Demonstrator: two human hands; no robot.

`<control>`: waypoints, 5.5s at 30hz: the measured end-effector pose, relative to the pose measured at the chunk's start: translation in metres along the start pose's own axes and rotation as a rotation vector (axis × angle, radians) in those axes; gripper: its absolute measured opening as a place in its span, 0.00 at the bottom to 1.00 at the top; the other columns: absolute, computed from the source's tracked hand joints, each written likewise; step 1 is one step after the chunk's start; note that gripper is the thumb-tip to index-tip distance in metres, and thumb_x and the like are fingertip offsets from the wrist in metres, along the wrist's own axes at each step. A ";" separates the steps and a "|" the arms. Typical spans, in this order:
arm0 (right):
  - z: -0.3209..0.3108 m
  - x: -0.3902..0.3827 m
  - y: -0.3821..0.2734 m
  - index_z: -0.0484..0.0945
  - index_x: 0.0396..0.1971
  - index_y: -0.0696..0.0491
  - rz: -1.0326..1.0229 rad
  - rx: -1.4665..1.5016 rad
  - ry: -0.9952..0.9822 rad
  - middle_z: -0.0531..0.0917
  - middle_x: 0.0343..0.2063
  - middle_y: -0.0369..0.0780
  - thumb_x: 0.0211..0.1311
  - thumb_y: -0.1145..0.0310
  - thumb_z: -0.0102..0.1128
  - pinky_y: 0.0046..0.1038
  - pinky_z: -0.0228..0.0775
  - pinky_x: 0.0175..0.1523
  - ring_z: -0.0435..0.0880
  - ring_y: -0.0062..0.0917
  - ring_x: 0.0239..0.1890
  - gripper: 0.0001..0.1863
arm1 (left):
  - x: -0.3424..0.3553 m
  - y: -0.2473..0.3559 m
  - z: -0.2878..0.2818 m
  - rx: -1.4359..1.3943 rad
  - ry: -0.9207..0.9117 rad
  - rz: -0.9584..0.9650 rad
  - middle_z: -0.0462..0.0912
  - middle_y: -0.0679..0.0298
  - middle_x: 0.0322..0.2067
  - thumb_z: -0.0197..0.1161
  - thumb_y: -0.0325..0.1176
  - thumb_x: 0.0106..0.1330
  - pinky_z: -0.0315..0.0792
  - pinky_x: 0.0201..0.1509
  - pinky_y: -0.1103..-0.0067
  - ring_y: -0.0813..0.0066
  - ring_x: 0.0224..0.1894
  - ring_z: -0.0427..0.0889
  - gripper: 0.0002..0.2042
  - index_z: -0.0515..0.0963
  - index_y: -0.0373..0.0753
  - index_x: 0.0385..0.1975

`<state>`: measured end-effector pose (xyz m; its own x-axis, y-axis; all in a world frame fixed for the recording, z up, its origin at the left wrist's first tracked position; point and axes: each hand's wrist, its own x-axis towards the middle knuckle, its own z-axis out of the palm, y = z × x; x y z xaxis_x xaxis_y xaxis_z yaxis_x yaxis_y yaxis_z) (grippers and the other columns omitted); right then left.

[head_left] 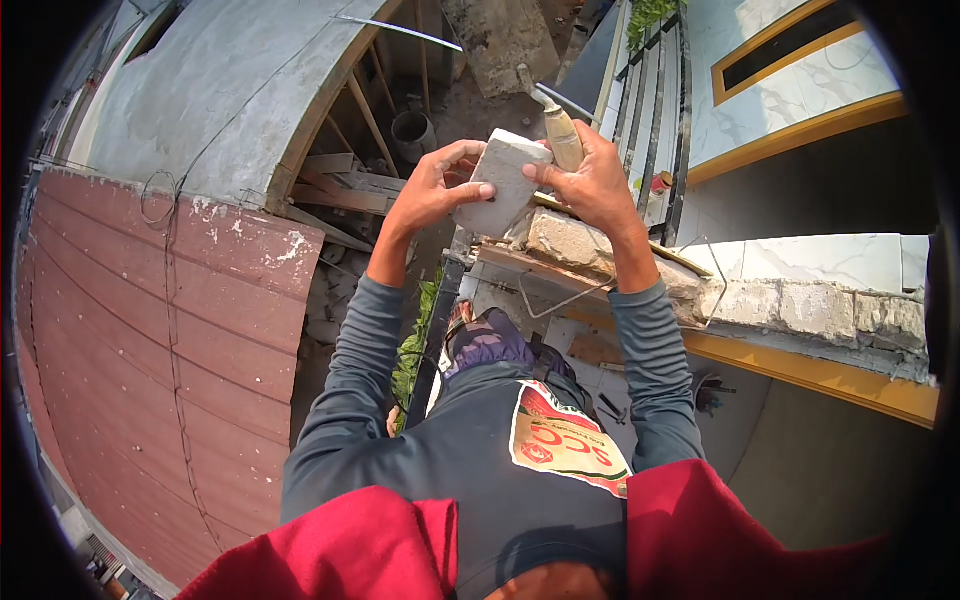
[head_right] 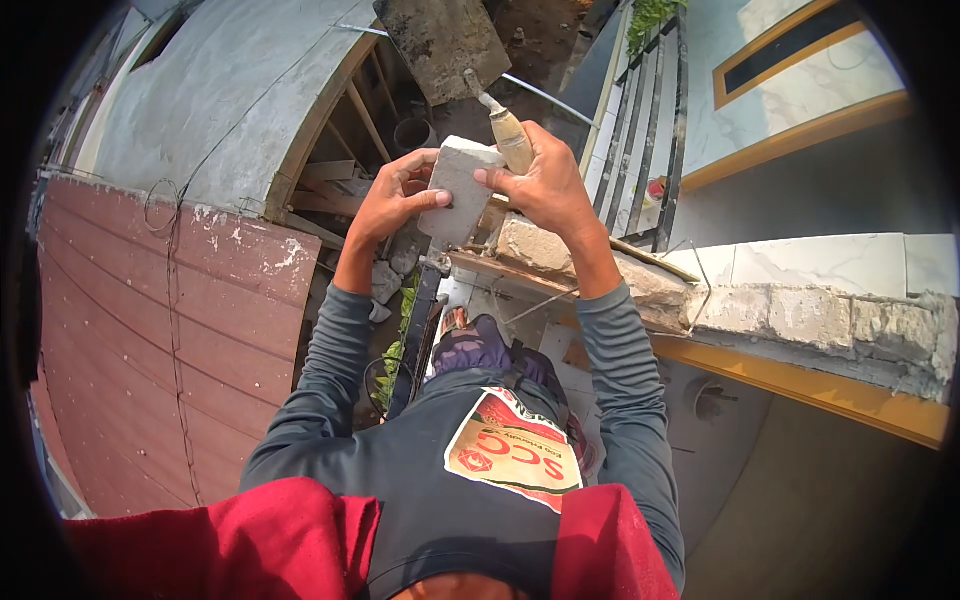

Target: The person applies mortar from a bucket to a stone block and positions the block onto a concrete ledge. They use a trowel to handle the mortar and a sponge to clean the work area.

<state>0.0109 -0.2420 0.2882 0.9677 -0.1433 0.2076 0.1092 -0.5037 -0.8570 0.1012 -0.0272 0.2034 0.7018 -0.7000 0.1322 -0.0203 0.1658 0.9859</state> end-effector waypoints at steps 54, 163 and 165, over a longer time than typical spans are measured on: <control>0.044 -0.009 -0.009 0.80 0.37 0.66 0.303 -0.395 0.060 0.85 0.27 0.53 0.43 0.56 0.73 0.35 0.79 0.39 0.88 0.40 0.30 0.29 | -0.054 -0.107 0.014 -0.204 0.148 -0.283 0.85 0.59 0.40 0.61 0.25 0.69 0.80 0.46 0.80 0.78 0.41 0.84 0.14 0.79 0.27 0.52; 0.053 -0.058 0.025 0.79 0.49 0.63 0.380 -0.410 0.003 0.87 0.37 0.51 0.41 0.53 0.84 0.33 0.79 0.47 0.89 0.35 0.39 0.39 | -0.016 -0.146 0.015 0.231 -0.131 -0.307 0.88 0.51 0.43 0.49 0.16 0.64 0.75 0.56 0.72 0.64 0.49 0.86 0.21 0.80 0.33 0.55; 0.053 -0.058 0.026 0.79 0.49 0.62 0.400 -0.412 0.007 0.87 0.37 0.51 0.41 0.52 0.85 0.32 0.79 0.48 0.89 0.35 0.39 0.39 | -0.020 -0.153 0.017 0.106 -0.101 -0.323 0.87 0.53 0.46 0.51 0.17 0.64 0.73 0.58 0.73 0.66 0.52 0.83 0.23 0.77 0.34 0.60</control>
<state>-0.0307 -0.2019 0.2288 0.9137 -0.3961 -0.0910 -0.3643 -0.6991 -0.6152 0.0780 -0.0508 0.0514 0.6099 -0.7707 -0.1844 0.1143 -0.1448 0.9828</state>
